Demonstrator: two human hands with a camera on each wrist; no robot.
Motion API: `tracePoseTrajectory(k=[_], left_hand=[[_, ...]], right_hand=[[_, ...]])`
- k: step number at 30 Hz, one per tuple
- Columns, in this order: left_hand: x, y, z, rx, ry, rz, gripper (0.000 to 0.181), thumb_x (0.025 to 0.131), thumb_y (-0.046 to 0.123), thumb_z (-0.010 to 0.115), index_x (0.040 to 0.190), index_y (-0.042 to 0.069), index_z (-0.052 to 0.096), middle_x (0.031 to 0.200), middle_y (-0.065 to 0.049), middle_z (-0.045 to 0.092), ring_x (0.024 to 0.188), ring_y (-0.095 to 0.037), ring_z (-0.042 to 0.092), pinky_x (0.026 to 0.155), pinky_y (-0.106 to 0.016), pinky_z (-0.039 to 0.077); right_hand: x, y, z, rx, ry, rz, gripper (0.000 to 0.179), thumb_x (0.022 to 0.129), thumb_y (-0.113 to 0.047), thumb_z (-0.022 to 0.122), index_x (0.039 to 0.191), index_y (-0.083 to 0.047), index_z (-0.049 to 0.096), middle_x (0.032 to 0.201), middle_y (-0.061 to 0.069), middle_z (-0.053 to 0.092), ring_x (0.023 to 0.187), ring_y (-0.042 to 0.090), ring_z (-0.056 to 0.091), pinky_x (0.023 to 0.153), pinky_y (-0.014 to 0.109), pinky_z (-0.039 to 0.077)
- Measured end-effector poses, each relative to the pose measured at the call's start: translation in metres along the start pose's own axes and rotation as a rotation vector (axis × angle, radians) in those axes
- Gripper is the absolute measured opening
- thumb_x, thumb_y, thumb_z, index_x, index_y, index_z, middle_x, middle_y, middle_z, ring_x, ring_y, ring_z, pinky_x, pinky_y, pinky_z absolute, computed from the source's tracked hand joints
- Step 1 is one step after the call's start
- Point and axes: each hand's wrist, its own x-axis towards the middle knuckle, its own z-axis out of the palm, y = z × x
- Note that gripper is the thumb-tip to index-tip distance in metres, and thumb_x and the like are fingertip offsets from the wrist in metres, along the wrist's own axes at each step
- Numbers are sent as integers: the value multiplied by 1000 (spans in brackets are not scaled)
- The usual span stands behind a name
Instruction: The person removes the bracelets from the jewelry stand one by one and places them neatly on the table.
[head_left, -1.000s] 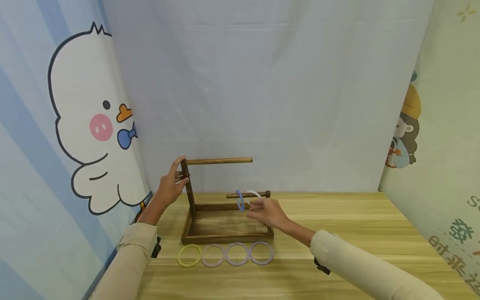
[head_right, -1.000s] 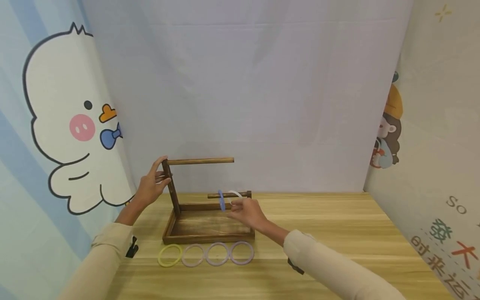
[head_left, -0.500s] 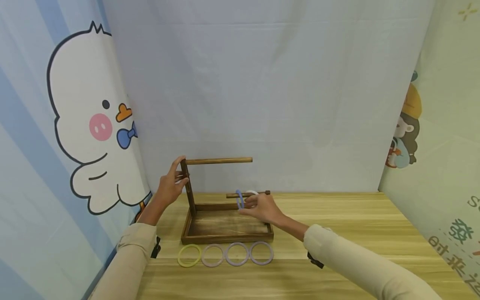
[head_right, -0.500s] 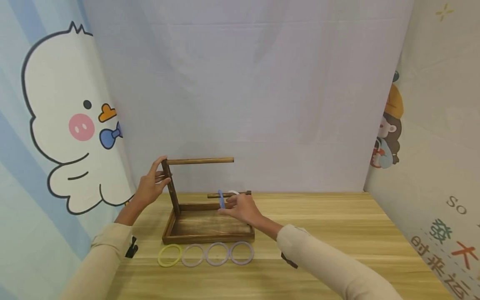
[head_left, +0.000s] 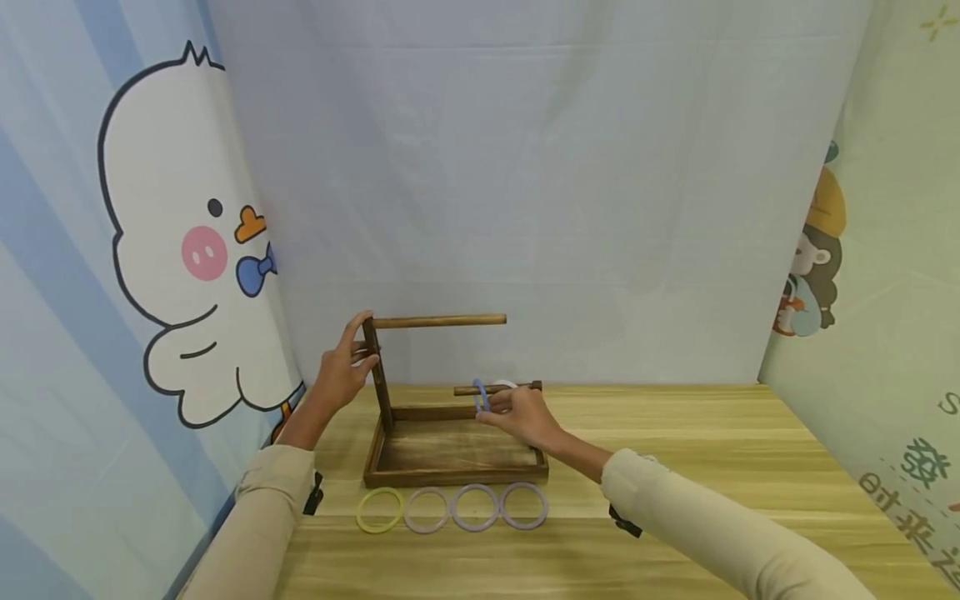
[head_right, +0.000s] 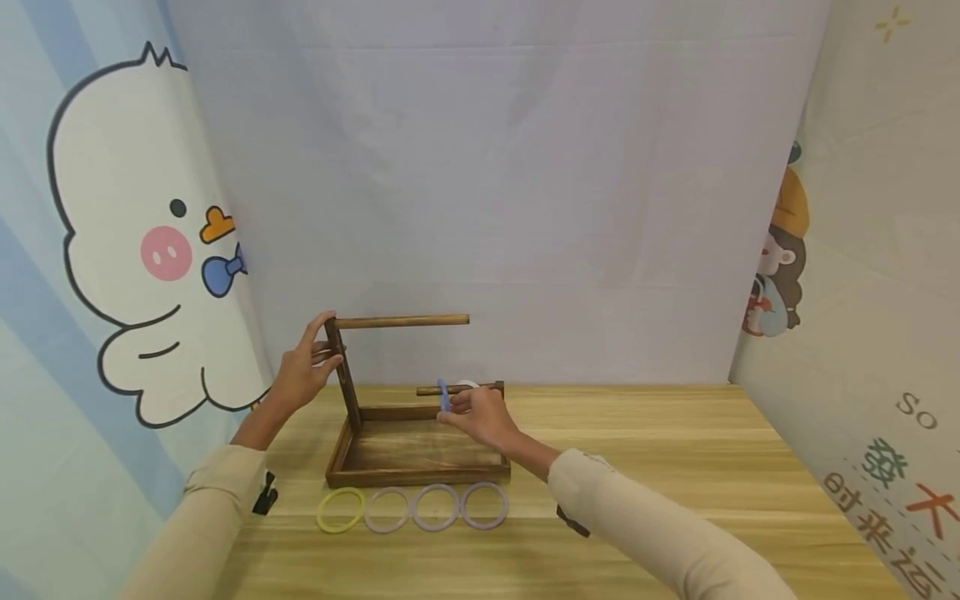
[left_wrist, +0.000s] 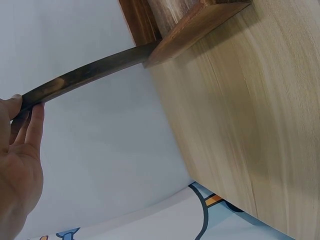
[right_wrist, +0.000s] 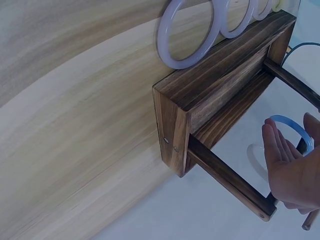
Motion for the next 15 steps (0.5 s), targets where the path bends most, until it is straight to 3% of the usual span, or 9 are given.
tracePoseTrajectory(k=[15], left_hand=[[0,-2,0,-5,3,6,79,98,-7,67,162,18,29,125,-35,66,114,-47,68,96,-56,60]], right_hand=[[2,-7,5,46,-1,53,19,97,-8,75,108,6,77,99,18,78,94,33,78,76,33,67]])
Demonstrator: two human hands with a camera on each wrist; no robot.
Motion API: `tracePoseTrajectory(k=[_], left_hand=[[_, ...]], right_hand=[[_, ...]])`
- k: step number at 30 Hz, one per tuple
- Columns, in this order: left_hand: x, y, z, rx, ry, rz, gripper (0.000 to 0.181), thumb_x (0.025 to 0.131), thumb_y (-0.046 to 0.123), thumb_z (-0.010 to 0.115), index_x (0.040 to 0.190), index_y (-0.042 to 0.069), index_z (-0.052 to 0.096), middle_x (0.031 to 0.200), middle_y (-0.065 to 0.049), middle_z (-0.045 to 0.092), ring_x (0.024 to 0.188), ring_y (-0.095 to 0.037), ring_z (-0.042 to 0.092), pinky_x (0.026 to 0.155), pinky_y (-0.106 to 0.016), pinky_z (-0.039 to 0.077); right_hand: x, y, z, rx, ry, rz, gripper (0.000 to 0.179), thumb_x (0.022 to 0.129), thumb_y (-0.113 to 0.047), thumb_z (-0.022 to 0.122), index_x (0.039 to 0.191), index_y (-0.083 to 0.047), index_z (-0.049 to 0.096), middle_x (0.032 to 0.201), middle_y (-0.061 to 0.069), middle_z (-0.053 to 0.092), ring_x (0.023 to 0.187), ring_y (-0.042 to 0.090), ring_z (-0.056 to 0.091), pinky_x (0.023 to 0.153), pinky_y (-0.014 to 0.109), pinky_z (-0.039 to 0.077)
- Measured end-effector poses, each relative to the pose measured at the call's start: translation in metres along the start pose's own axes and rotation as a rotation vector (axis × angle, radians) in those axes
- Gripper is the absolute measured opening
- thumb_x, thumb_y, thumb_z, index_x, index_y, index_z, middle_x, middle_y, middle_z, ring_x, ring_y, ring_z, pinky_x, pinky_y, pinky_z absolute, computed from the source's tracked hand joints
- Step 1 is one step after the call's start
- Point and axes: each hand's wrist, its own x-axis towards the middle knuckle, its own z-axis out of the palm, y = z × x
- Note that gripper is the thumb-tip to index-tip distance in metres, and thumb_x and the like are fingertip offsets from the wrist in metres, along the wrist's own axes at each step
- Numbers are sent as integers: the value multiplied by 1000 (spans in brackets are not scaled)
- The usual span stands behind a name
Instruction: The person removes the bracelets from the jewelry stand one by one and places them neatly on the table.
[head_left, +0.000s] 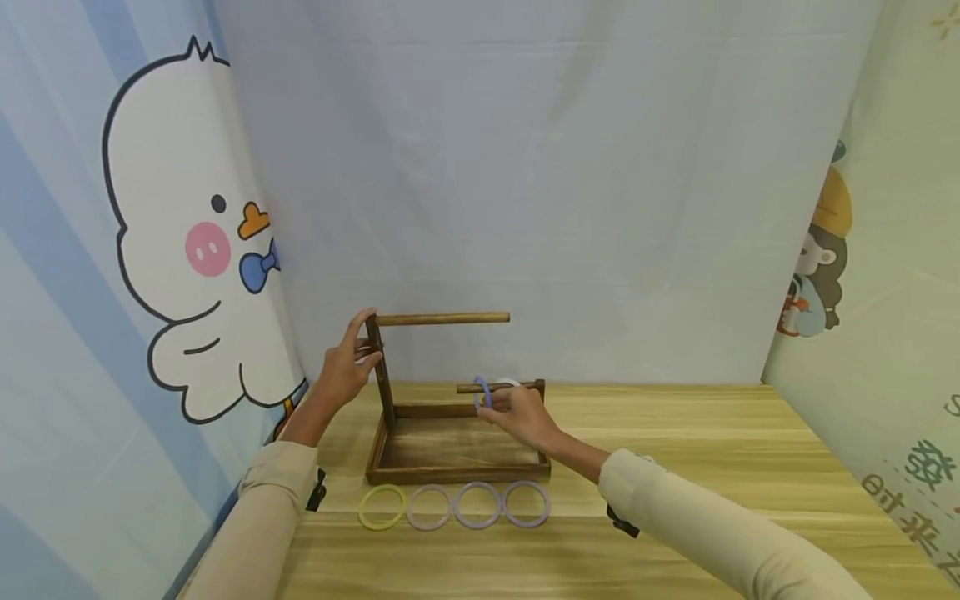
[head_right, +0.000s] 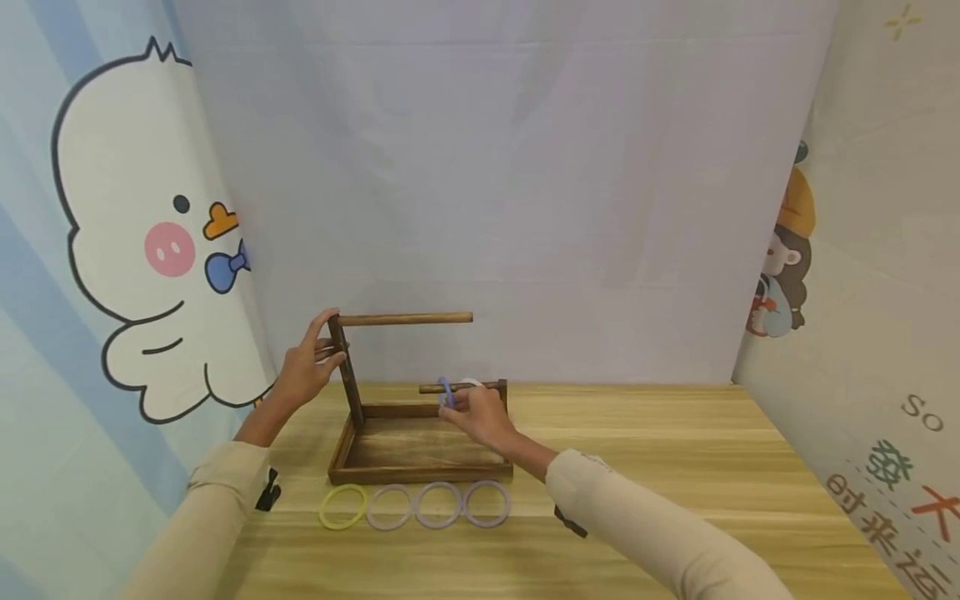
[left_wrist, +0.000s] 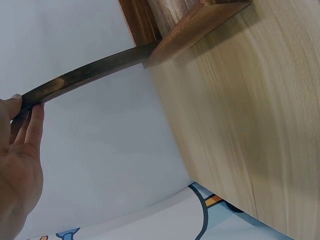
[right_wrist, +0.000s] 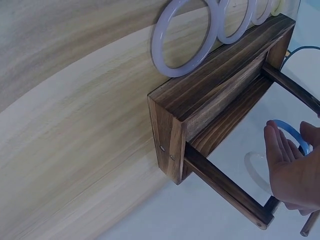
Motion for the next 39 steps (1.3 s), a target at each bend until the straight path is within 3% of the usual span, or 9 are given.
tracePoseTrajectory(k=[10,18,26,32,39], left_hand=[[-2,1,-2,0,-1,-12,80,98,-6,67,162,21,28,126,-35,66,115,-47,68,96,-55,60],[-1,0,-2,-1,-1,-12,81,98,-6,67,162,22,28,126,-36,65,115,-47,67,96,-55,60],[-1,1,-2,2,-8,-18,80,98,-6,67,162,20,27,127,-36,64,116,-47,67,97,-54,59],[-1,2,-2,-4,-9,-21,80,98,-7,67,163,21,27,127,-36,64,117,-48,67,98,-54,59],[-1,0,-2,-10,-10,-20,79,98,-7,67,162,17,27,127,-37,64,117,-48,67,98,-55,59]], right_hand=[[-2,2,4,33,22,-4,15,98,-2,70,109,8,76,104,21,77,98,38,76,75,32,67],[-2,1,7,55,30,-21,16,98,1,69,109,11,74,92,20,78,93,38,77,71,27,66],[-1,-3,10,149,4,0,19,99,4,67,112,16,69,106,31,73,90,39,77,72,35,67],[1,-4,13,143,-1,-1,20,100,4,66,115,16,69,109,30,73,90,38,77,72,27,66],[3,-6,17,171,-3,8,22,99,4,66,117,18,68,109,32,73,88,39,77,76,45,67]])
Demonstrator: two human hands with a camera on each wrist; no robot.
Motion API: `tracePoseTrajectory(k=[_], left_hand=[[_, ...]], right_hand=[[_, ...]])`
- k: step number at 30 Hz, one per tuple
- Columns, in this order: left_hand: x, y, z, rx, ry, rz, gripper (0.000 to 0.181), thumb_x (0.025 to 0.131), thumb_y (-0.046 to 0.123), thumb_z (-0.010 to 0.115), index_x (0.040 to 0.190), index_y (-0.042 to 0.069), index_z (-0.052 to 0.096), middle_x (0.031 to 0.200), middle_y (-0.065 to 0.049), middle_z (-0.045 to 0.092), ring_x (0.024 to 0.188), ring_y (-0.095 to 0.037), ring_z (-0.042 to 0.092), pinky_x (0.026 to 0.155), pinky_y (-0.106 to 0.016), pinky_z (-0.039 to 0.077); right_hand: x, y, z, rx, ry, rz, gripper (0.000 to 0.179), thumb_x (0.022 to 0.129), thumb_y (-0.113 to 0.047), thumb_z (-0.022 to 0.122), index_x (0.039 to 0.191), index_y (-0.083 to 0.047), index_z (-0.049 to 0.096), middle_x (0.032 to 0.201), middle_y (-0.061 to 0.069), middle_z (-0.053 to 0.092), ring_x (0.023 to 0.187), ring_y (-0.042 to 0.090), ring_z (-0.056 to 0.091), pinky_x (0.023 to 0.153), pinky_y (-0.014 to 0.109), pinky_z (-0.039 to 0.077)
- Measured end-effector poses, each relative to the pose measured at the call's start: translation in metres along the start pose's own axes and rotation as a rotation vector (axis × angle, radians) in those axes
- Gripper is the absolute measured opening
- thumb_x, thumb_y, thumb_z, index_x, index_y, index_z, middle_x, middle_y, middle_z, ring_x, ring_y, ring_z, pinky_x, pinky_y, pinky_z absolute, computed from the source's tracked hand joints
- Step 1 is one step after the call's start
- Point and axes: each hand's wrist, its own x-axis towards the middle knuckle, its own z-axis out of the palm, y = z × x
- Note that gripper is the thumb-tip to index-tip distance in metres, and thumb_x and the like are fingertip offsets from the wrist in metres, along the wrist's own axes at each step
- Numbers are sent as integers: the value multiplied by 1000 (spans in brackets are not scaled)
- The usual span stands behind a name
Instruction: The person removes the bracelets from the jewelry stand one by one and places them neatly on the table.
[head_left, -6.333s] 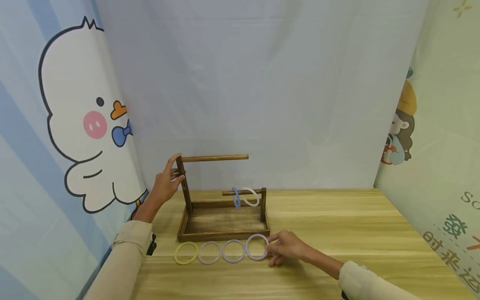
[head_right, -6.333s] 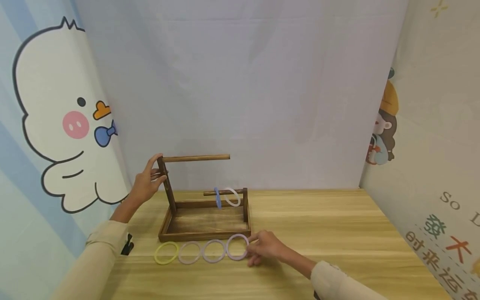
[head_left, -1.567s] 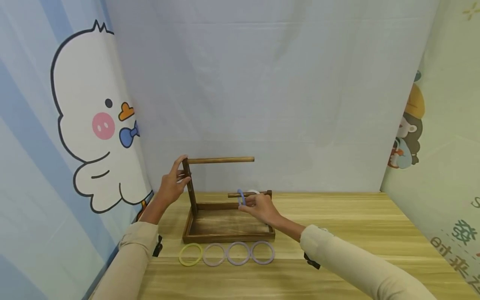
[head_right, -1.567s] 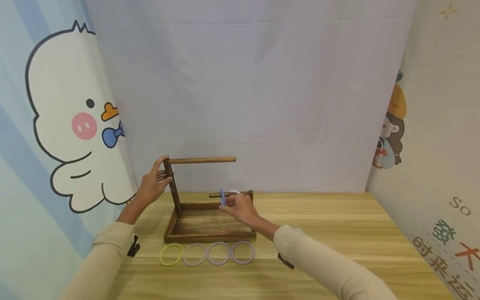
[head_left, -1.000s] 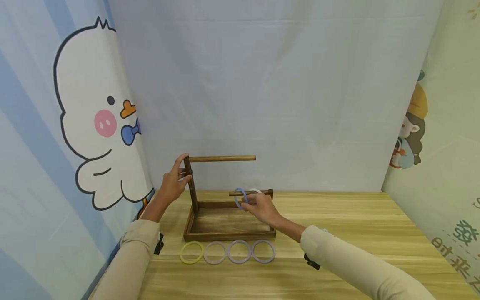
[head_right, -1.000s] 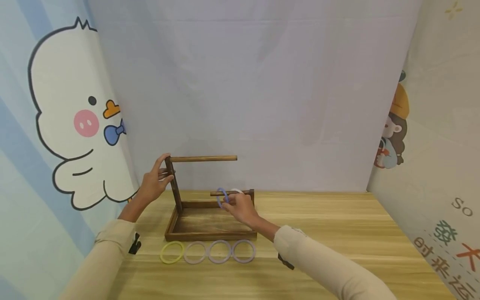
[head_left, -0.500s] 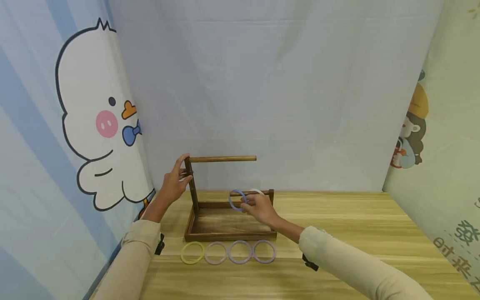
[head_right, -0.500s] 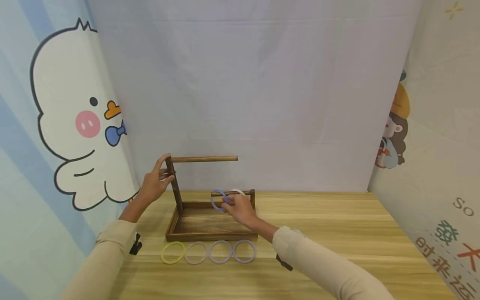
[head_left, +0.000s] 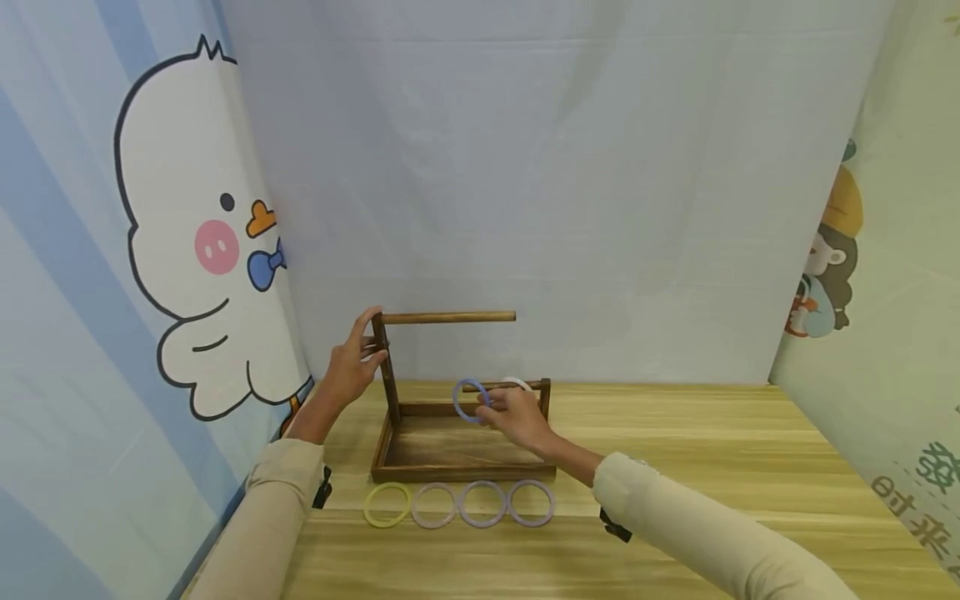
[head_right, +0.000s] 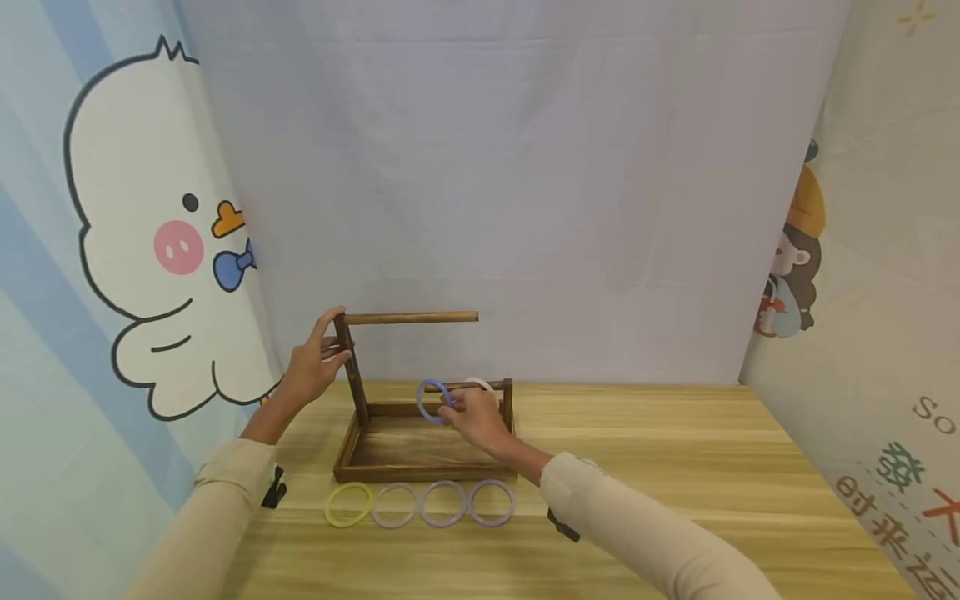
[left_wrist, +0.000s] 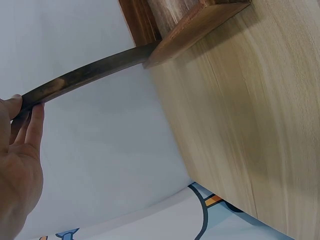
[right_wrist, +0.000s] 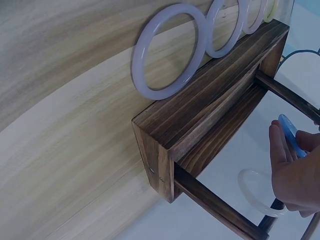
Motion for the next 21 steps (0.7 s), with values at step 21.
tracePoseTrajectory(k=[21], left_hand=[[-1,-2,-1,0,0,4,81,99,-6,67,163,23,26,127,-36,65,116,-47,67,97,-54,60]], right_hand=[[2,-4,11,36,-21,6,26,101,3,64,122,18,65,107,32,73,89,42,76,76,42,67]])
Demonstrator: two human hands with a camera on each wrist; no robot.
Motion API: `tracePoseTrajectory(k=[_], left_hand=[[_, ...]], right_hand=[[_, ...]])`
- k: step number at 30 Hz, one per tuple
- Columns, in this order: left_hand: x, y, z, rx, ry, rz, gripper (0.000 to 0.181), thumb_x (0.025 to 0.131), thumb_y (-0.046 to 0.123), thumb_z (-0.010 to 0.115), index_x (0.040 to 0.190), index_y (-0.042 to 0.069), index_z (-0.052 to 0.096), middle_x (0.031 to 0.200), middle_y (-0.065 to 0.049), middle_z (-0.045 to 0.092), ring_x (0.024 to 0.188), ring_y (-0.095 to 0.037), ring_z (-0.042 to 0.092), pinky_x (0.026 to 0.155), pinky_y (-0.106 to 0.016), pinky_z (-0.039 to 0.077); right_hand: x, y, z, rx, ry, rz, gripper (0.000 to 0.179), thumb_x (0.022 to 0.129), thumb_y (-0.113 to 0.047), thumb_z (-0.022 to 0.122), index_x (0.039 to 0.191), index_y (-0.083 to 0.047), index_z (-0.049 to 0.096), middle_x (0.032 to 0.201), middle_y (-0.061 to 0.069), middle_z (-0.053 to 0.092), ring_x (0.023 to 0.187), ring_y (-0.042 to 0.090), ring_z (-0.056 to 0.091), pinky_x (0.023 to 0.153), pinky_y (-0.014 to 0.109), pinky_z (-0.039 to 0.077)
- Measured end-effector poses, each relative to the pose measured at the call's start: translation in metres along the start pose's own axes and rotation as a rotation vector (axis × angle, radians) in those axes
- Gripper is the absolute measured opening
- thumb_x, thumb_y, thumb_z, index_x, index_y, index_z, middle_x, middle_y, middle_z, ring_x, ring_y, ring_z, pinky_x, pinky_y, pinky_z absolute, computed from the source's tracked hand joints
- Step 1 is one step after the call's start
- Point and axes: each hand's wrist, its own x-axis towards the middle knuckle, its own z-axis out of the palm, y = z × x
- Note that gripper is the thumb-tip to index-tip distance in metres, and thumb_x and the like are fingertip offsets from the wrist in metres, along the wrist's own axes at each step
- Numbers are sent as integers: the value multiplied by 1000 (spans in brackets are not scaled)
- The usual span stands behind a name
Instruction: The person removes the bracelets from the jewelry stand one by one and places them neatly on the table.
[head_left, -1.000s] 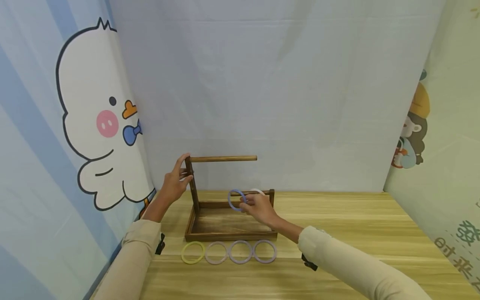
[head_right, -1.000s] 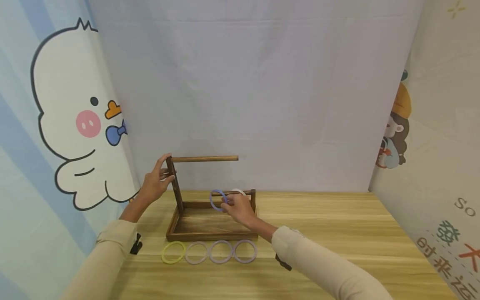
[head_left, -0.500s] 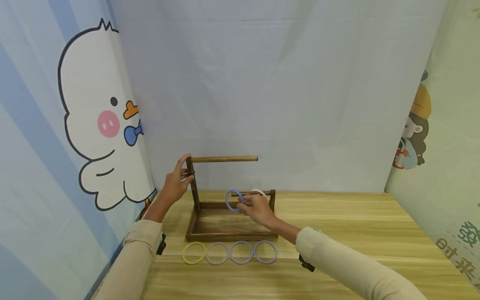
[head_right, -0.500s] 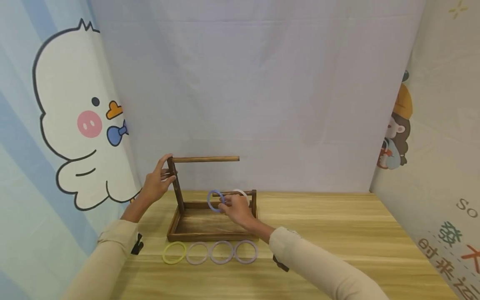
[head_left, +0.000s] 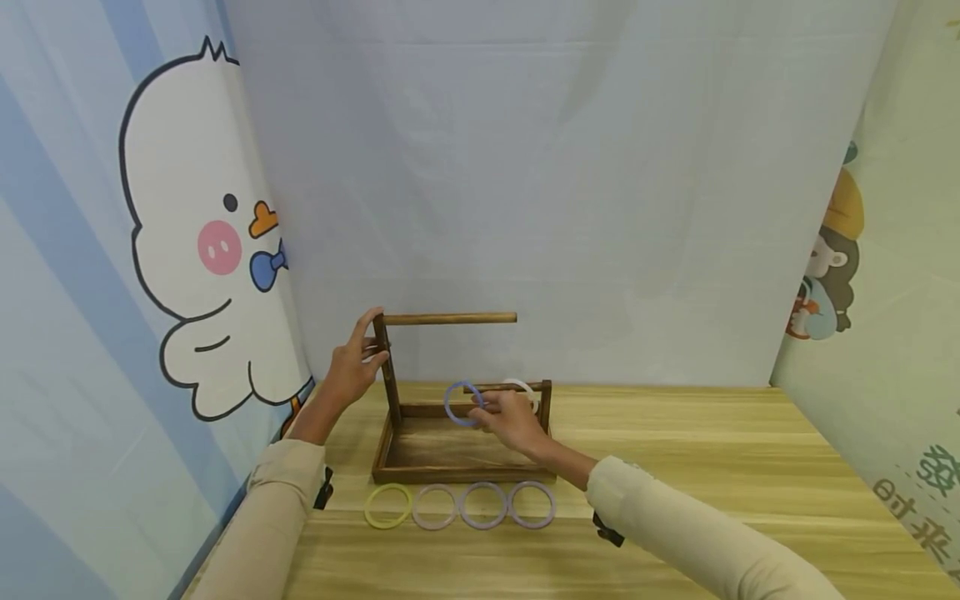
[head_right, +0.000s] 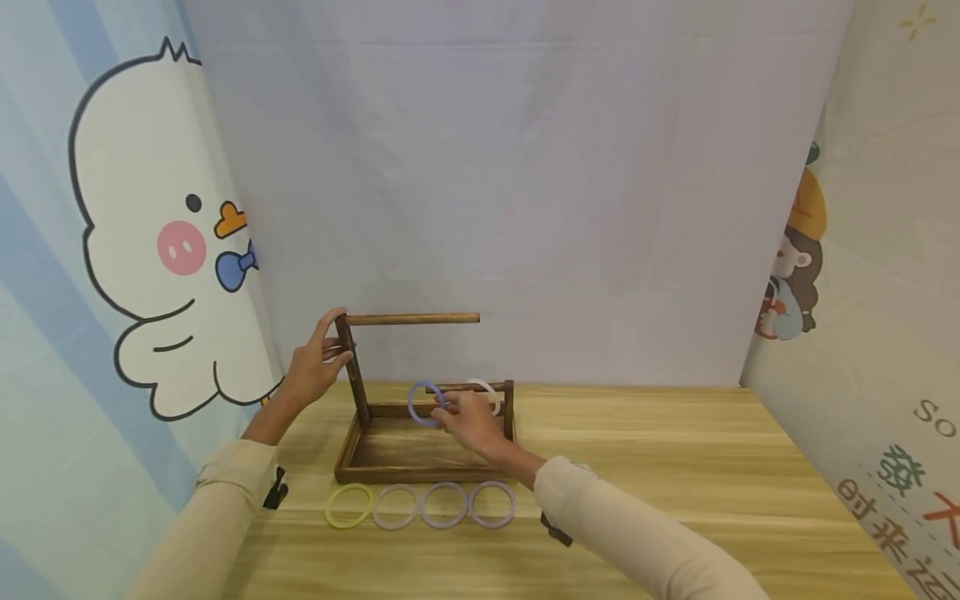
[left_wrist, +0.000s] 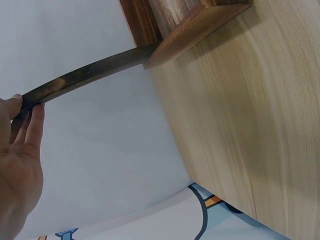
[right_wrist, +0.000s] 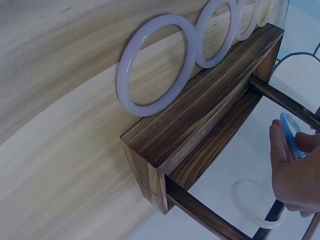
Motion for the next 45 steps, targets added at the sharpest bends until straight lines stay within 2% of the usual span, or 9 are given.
tracePoseTrajectory(k=[5,7,14,20,28,35,39,45], left_hand=[[1,0,0,11,9,12,80,98,-6,67,162,21,28,126,-35,65,115,-47,68,96,-54,60],[1,0,0,9,9,10,80,98,-6,67,162,20,28,127,-35,65,115,-47,68,96,-54,60],[1,2,0,9,2,-10,81,99,-5,67,163,24,27,128,-34,65,116,-46,68,97,-54,60],[2,1,0,8,3,-7,80,99,-5,67,162,24,28,127,-34,65,116,-46,68,96,-54,60],[5,2,-3,18,8,-7,80,99,-5,67,163,21,27,127,-35,65,116,-47,68,97,-54,60],[3,2,-4,0,4,-22,79,98,-6,67,162,19,28,128,-37,64,117,-48,67,97,-54,60],[2,1,-3,-4,1,-16,79,98,-6,67,162,19,28,128,-37,64,117,-48,67,97,-54,60],[0,1,-2,7,5,-5,79,98,-6,68,162,17,28,127,-36,64,116,-47,67,96,-54,60]], right_hand=[[-1,-3,3,-31,-4,6,27,100,2,65,123,18,65,106,29,74,86,39,77,75,41,67],[-2,-3,4,-37,-7,15,28,100,2,66,123,17,65,106,28,74,86,37,78,74,37,67],[-4,-1,8,35,-29,67,32,100,1,67,128,17,62,109,31,73,87,37,77,79,48,66],[-8,-1,9,43,-45,59,37,100,-1,67,132,16,60,107,30,74,86,36,78,77,43,67],[-12,-2,18,109,-109,80,46,100,0,66,139,19,51,106,31,74,90,48,74,81,49,66],[-19,0,33,73,-150,64,43,100,0,66,136,20,54,102,31,74,84,42,77,76,47,66],[-21,0,39,150,-180,60,42,100,5,64,137,21,52,102,36,72,84,46,75,76,49,66],[-25,-2,47,177,-218,55,45,99,6,65,140,18,51,100,34,73,83,50,74,75,53,65]])
